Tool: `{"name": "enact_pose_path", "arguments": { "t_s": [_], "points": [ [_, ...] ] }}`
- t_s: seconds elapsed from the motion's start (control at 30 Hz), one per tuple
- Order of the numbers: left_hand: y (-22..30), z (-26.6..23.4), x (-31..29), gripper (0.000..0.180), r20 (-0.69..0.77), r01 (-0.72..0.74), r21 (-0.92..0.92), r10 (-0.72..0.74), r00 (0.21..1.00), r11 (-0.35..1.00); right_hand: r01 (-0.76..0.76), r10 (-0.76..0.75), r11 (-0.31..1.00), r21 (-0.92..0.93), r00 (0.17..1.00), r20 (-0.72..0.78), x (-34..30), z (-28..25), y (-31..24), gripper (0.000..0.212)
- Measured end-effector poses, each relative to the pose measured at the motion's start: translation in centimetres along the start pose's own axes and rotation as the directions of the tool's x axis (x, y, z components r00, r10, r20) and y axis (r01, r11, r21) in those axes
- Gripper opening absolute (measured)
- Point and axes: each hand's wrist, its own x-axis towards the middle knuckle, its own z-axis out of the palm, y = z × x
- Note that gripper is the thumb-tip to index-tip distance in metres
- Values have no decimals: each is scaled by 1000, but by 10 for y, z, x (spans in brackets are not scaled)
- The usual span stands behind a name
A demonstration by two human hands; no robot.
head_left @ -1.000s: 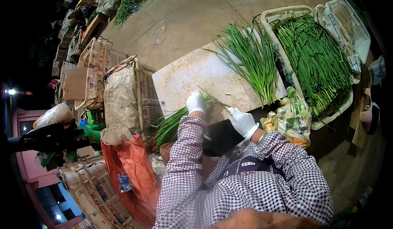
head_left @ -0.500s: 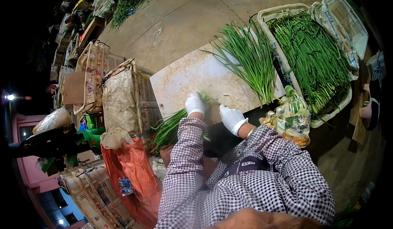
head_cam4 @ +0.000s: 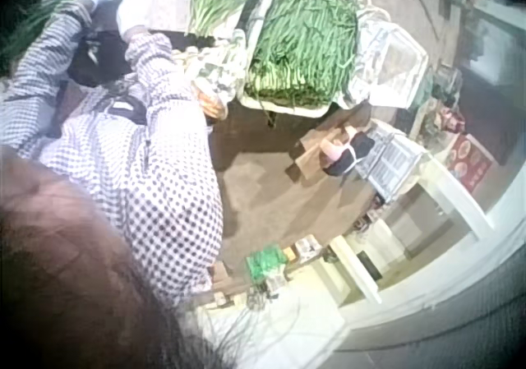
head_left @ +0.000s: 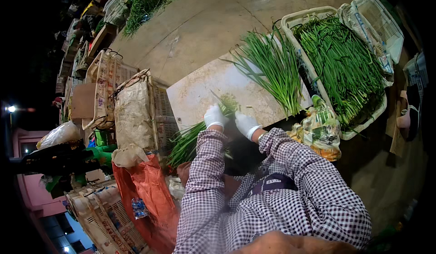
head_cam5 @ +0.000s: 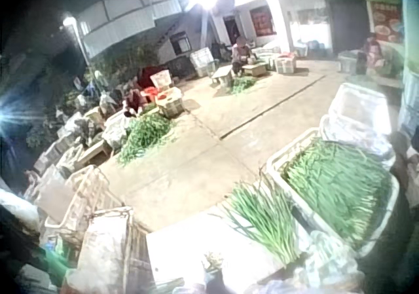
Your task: The person gathers bunches of green vegetables, trims the root ends with a knife on a white board, and ties each bunch with a piece of white string.
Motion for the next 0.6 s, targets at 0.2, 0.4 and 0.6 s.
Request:
{"name": "enact_pose_path", "arguments": {
  "t_s": [0.2,0.4,0.6],
  "points": [
    [-30,-13,-41,119,-168,-76,-105,57,984,992,24,-26,1000,-21,995,-99,-24,-55,26,19],
    [-50,20,-52,99,-153,66,-23,-69,986,998,126,-175,946,-298,974,-145,22,-73,58,13],
    [-77,-1,-72,70,-534,-75,-255,-76,842,964,417,-453,845,-335,891,-31,37,-68,54,12]
  ]
}}
